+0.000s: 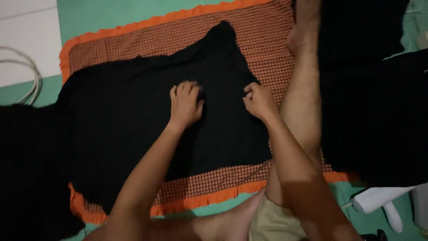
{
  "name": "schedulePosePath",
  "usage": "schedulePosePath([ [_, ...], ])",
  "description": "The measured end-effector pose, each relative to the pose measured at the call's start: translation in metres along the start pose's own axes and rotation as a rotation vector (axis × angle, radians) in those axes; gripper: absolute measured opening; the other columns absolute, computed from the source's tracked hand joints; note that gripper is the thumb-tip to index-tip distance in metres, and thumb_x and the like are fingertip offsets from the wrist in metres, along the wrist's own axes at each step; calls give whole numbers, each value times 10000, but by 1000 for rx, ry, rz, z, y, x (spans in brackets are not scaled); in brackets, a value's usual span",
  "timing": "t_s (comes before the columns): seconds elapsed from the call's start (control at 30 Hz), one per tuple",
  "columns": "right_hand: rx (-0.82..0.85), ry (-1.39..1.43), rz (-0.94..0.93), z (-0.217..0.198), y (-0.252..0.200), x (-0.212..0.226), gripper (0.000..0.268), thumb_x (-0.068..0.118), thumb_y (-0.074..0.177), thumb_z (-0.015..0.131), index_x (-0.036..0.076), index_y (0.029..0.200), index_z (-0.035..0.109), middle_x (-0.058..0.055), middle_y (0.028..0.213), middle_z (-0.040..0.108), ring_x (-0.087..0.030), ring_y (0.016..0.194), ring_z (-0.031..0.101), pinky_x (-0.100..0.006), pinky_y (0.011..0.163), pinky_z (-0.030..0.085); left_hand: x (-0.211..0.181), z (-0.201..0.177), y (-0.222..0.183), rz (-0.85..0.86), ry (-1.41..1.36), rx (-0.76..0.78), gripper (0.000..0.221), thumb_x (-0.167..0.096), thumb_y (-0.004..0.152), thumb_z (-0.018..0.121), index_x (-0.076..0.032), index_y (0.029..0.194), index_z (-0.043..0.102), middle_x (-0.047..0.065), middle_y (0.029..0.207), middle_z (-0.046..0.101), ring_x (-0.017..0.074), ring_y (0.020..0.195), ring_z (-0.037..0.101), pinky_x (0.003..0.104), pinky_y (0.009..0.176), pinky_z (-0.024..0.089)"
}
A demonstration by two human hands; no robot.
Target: The person folds several black shirts on an orange checkered mat on the floor, smoothing each one out by hand and then stacking them.
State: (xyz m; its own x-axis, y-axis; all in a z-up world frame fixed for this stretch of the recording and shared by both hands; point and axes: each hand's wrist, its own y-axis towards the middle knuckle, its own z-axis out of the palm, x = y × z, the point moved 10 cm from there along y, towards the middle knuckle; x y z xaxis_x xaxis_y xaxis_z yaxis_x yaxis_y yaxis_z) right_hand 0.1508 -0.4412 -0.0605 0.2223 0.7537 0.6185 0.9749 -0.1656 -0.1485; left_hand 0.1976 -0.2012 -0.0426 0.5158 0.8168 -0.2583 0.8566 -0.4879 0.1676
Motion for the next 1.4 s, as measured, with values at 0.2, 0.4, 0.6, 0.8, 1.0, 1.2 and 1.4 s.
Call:
schedulePosePath([
  [0.2,661,-245,-42,57,-72,41,209,263,755,834,97,876,795,-153,829,792,-327,798,773,-460,767,580,5,3,-139,90,63,411,256,-486,859,675,-257,947,604,-44,906,628,215,954,645,428,818,483],
  [0.4,888,-632,-366,114,-137,77,268,355,700,921,133,781,795,-95,781,757,-305,777,738,-405,649,590,40,-14,-229,183,257,552,429,-600,744,720,-212,918,660,12,886,695,261,900,694,437,748,530],
  [0.6,621,-924,-533,148,-152,51,125,120,820,779,85,713,723,-57,705,721,-253,648,699,-387,523,560,80,-12,-269,42,128,527,365,-538,769,733,-191,861,669,29,858,680,300,873,697,445,707,552],
  [0.8,678,-1087,-449,138,-156,38,62,70,776,772,109,733,750,-49,742,755,-228,718,718,-397,561,560,103,-6,-266,7,158,548,386,-479,729,768,-192,986,737,42,1024,736,284,1034,700,442,795,589],
  [1.0,962,-1016,-275,141,-167,25,234,158,718,853,84,921,761,-101,919,771,-311,855,736,-471,672,606,101,-6,-263,-25,192,625,370,-387,673,756,-137,945,758,72,1015,746,309,986,709,463,769,599],
  [1.2,709,-761,-221,94,-135,88,342,397,881,694,86,980,795,-162,1029,778,-382,1019,738,-504,824,589,111,-60,-253,-383,-309,627,265,-409,810,746,-170,925,747,109,884,783,362,965,738,483,814,569],
  [1.4,638,-651,-192,113,-103,59,294,335,783,857,115,930,730,-130,1015,729,-369,1030,725,-464,820,594,210,-86,-256,-596,-103,142,312,-427,860,763,-211,1060,661,50,953,674,297,998,693,415,837,566],
])
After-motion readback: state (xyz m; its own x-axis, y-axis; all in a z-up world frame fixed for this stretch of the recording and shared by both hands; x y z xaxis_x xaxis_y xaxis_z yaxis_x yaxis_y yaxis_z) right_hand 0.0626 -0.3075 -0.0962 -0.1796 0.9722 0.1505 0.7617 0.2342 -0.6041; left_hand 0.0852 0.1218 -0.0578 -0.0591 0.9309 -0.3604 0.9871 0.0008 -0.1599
